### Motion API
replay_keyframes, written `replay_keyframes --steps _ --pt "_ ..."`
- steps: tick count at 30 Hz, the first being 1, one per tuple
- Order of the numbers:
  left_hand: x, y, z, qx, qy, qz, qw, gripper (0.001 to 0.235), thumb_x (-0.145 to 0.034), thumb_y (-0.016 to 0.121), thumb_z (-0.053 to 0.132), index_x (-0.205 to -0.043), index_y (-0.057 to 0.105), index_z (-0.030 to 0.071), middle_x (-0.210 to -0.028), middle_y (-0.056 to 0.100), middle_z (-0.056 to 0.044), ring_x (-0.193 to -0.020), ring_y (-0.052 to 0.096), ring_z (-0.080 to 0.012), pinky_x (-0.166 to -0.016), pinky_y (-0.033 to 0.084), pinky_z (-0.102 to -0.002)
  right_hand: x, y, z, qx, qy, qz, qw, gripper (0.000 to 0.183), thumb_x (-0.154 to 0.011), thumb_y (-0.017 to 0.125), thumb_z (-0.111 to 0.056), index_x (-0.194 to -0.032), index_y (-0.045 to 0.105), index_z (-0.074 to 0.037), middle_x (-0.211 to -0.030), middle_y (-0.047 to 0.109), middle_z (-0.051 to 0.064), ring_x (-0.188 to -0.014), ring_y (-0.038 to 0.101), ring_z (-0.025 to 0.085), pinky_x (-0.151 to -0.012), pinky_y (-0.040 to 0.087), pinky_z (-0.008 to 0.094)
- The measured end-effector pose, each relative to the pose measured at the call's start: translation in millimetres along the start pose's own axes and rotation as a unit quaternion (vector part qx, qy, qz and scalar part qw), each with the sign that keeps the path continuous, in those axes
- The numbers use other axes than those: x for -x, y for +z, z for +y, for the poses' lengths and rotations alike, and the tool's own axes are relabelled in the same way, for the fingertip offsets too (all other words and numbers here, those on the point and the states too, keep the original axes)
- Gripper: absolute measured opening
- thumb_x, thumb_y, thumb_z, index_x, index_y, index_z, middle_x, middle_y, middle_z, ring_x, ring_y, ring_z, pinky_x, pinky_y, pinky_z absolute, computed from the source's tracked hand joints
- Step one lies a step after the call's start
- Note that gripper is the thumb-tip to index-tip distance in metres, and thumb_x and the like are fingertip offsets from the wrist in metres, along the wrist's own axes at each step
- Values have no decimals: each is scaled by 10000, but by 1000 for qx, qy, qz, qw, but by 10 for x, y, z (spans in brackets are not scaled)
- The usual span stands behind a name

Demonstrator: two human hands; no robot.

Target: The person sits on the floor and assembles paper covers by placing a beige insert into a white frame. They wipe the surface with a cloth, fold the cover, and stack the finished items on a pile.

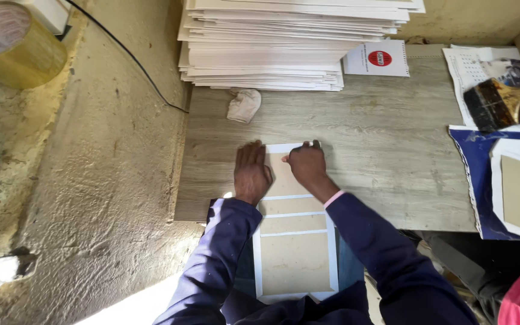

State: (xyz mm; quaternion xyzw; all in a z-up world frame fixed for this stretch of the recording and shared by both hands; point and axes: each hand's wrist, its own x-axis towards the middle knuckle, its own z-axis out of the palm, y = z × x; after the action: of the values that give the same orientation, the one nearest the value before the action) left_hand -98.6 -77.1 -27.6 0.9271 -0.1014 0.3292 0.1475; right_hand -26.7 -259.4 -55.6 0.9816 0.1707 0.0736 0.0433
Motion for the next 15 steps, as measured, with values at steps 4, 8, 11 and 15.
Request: replay_keyframes --steps 4,8,11,15 --pt "47 8 15 -33 -12 8 999 431 -803 684 196 -1201 821 103 -1264 802 -116 -1235 721 -312 -1178 426 -475 -753 -715 -137 -120 -57 -51 990 213 -959 670 -200 -1105 784 -96 -936 783 179 -940 770 429 -902 515 537" --pt "92 67 -28 -46 -33 36 998 355 -773 689 245 -1079 861 193 -1140 842 -56 -1109 764 -283 -1101 461 -484 -1293 -680 -483 -308 -165 -93 932 600 -943 576 -22 -1538 546 56 -1186 731 387 -1158 673 593 -1005 515 659" --pt "120 160 -17 -47 -24 56 997 316 -757 686 213 -1017 863 175 -1089 850 -57 -1090 766 -299 -1085 494 -465 -1277 -271 -601 -312 -186 -57 930 467 -972 613 -82 -1432 634 -5 -1169 715 287 -1122 688 529 -948 542 610" --pt "145 196 -28 -34 -29 32 998 287 -809 681 190 -1026 869 175 -1081 852 -70 -1077 781 -324 -1037 540 -434 -529 -268 0 -342 -216 -8 915 214 -1007 702 -153 -1164 689 -8 -1054 715 270 -1066 678 534 -961 546 593"
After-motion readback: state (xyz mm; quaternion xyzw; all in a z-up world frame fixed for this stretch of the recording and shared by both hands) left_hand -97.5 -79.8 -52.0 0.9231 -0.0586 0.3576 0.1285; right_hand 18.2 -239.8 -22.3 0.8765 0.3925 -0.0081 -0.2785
